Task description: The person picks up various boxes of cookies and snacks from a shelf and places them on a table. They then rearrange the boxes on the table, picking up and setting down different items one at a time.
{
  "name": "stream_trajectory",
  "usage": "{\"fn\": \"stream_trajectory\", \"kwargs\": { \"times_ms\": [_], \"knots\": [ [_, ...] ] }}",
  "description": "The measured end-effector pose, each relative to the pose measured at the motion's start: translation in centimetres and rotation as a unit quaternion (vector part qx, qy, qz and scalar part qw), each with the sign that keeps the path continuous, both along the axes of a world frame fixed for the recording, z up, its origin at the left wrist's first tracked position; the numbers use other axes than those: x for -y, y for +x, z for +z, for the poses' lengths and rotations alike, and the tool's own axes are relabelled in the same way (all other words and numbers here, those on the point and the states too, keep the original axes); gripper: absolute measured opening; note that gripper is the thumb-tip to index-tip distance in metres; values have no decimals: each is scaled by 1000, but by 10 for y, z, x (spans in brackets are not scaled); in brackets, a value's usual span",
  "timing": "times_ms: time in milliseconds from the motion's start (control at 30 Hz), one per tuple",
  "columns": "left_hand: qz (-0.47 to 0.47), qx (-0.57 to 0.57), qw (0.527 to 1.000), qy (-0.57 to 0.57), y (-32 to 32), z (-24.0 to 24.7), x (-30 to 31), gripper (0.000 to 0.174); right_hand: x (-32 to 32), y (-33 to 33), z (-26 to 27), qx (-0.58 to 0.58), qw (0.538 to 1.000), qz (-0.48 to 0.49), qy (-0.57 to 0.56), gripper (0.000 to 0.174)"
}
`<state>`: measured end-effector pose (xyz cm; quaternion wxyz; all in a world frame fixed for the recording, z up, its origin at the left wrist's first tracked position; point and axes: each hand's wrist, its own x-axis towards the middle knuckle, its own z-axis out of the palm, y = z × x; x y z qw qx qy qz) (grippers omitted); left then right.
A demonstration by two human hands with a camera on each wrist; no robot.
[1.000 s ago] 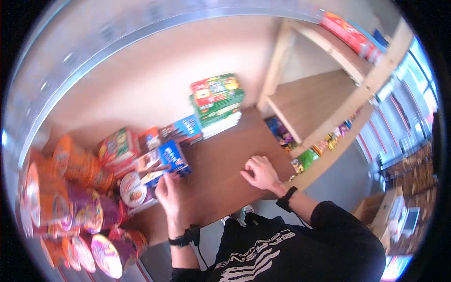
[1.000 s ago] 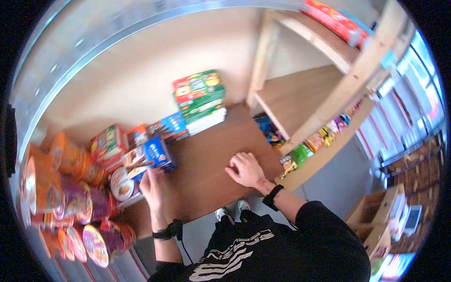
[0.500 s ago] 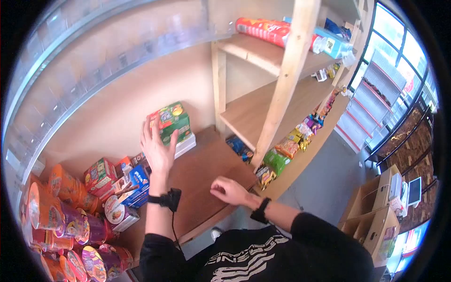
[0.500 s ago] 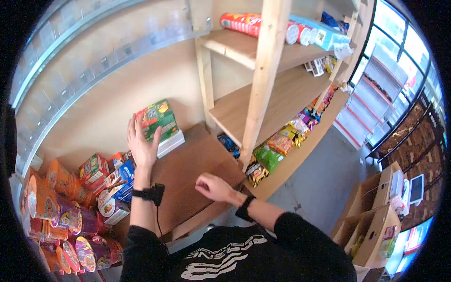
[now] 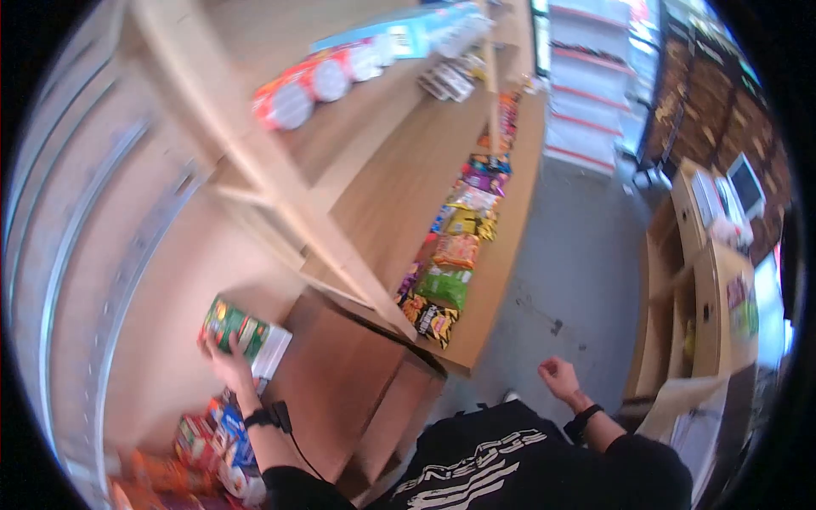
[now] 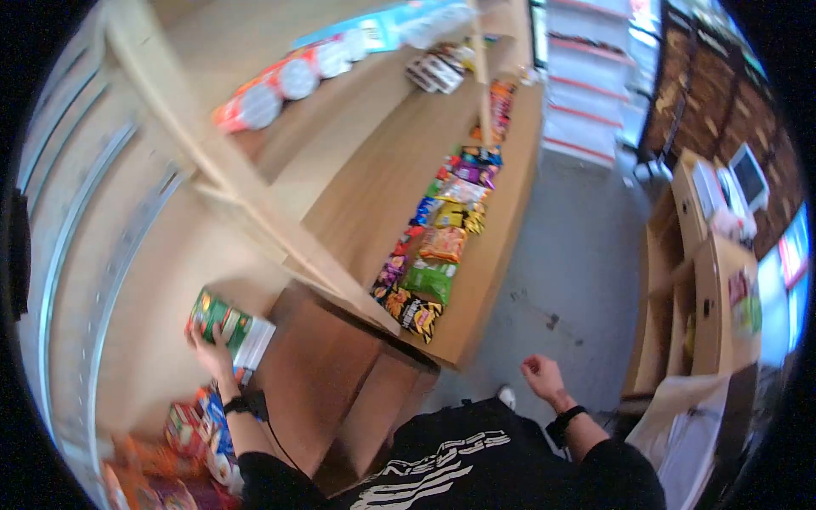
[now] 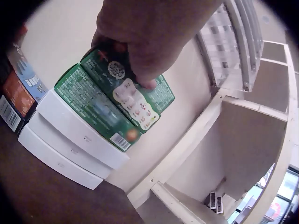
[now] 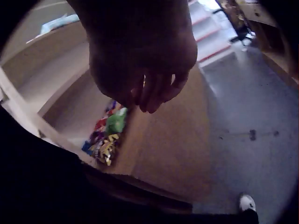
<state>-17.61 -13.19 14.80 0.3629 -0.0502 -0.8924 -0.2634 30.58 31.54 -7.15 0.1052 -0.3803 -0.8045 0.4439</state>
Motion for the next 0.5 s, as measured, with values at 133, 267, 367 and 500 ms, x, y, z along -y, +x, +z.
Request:
{"fn": "stream_trajectory", "kwargs": {
  "times_ms": [133, 267, 367, 500],
  "knots": [
    [129, -58, 988, -67, 20, 12, -19, 60, -4, 73, -103, 91, 983, -131, -95, 29],
    [-24, -203, 978, 25, 90, 22, -77, 45, 2, 156, -178, 302, 922, -170, -172, 30],
    [-166, -174, 969, 55, 144, -21, -129, 21, 6, 186, -165, 285, 887, -187, -310, 29],
    [-424, -24, 904, -41, 214, -32, -241, 12, -2, 209, -192, 271, 916, -185, -232, 27]
  ]
}}
